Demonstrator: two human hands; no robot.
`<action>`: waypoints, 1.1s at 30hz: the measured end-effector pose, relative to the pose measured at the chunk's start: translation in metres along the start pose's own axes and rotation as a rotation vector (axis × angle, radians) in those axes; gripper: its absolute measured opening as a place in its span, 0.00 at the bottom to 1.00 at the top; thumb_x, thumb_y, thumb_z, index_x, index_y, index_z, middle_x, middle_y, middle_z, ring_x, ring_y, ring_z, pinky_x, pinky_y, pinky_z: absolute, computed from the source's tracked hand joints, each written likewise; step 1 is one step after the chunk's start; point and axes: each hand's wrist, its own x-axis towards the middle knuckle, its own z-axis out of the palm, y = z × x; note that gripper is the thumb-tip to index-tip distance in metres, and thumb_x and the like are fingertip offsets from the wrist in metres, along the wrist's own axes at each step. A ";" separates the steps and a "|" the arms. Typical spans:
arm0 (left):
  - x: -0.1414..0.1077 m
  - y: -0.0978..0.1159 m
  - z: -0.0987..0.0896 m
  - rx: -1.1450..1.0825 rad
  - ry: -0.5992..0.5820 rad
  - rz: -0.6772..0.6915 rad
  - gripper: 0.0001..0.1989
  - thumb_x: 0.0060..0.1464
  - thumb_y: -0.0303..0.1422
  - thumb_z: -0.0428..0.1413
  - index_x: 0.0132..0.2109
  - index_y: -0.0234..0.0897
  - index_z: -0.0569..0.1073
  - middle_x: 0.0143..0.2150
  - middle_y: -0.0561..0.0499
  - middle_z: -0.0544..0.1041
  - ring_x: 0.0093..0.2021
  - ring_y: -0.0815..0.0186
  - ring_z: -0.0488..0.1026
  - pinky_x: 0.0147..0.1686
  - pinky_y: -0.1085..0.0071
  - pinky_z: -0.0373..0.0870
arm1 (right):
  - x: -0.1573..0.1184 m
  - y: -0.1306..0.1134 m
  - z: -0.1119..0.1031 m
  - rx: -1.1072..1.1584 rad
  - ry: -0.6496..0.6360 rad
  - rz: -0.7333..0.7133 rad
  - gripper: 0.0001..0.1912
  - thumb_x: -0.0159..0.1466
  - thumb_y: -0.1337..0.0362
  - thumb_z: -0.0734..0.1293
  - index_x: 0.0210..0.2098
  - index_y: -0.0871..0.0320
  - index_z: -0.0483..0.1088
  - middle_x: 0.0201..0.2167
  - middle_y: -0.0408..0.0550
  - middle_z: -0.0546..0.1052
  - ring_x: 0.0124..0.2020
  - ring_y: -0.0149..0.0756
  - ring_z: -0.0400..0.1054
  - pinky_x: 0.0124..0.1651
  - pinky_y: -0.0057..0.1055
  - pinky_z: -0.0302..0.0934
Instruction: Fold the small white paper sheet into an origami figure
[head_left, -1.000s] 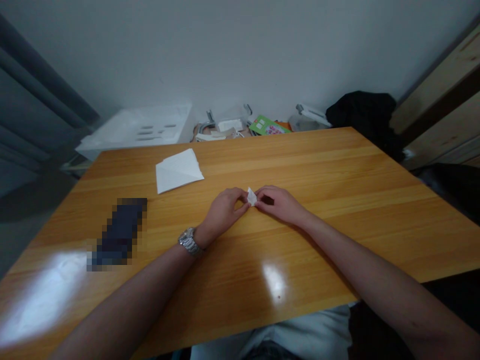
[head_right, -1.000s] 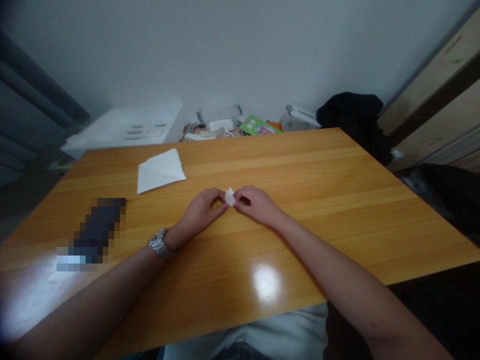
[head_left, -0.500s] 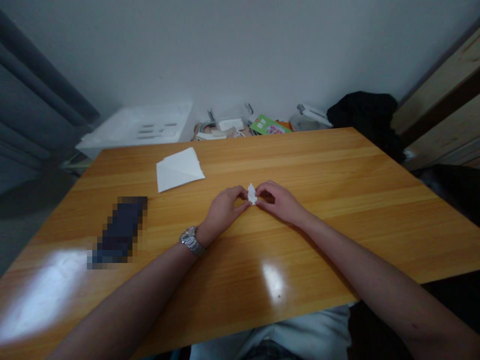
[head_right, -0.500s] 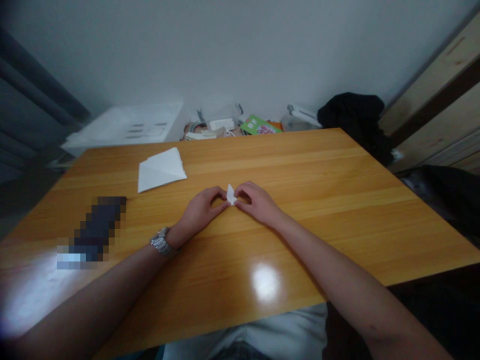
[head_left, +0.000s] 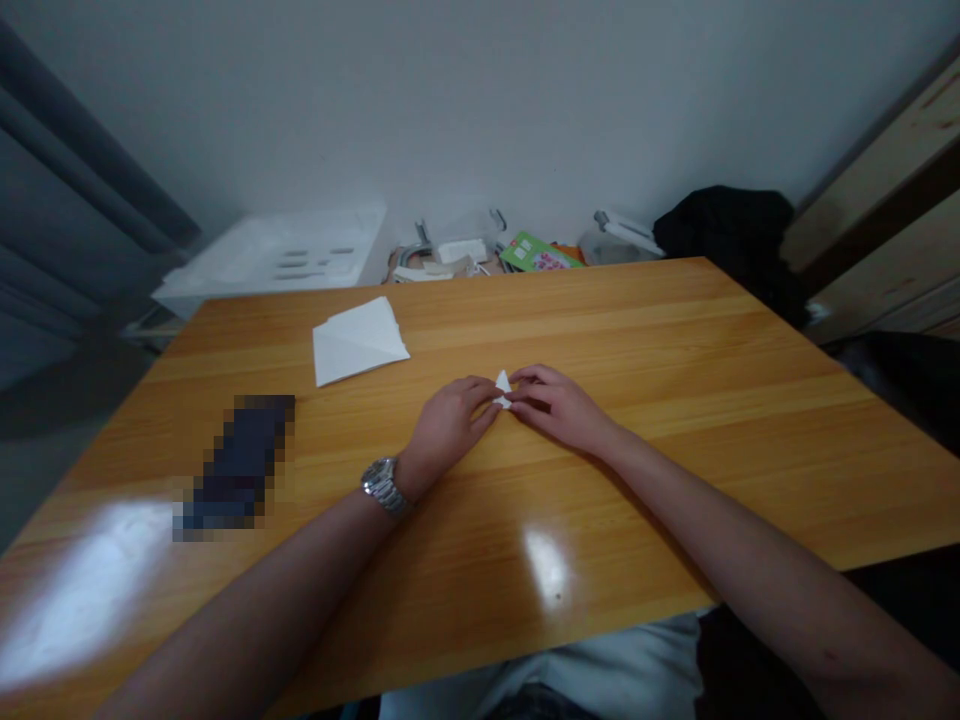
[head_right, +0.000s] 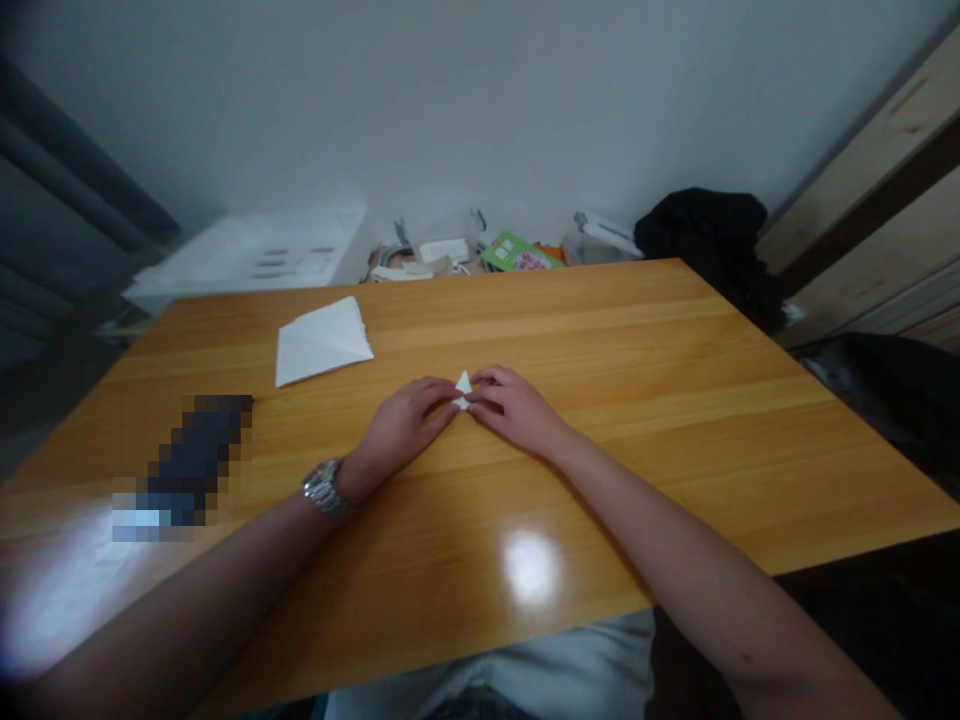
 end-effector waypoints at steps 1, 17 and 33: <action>0.000 0.001 0.000 0.010 0.000 0.000 0.11 0.67 0.35 0.53 0.51 0.40 0.76 0.50 0.47 0.79 0.51 0.59 0.75 0.53 0.62 0.71 | 0.000 0.000 0.000 -0.011 0.001 -0.007 0.10 0.69 0.64 0.66 0.46 0.53 0.79 0.52 0.54 0.74 0.52 0.41 0.70 0.56 0.42 0.67; -0.003 -0.003 -0.001 0.115 0.033 0.033 0.10 0.63 0.33 0.56 0.49 0.40 0.80 0.50 0.46 0.76 0.48 0.58 0.74 0.51 0.60 0.72 | -0.003 0.004 -0.011 -0.158 0.014 -0.043 0.14 0.70 0.64 0.65 0.53 0.54 0.76 0.52 0.53 0.77 0.53 0.43 0.70 0.57 0.45 0.65; -0.004 0.002 -0.006 0.236 -0.029 0.048 0.14 0.66 0.32 0.54 0.54 0.43 0.78 0.48 0.45 0.76 0.46 0.58 0.72 0.46 0.61 0.71 | -0.004 0.001 -0.017 -0.275 -0.133 -0.041 0.15 0.70 0.63 0.65 0.53 0.55 0.76 0.50 0.56 0.76 0.52 0.47 0.69 0.55 0.47 0.66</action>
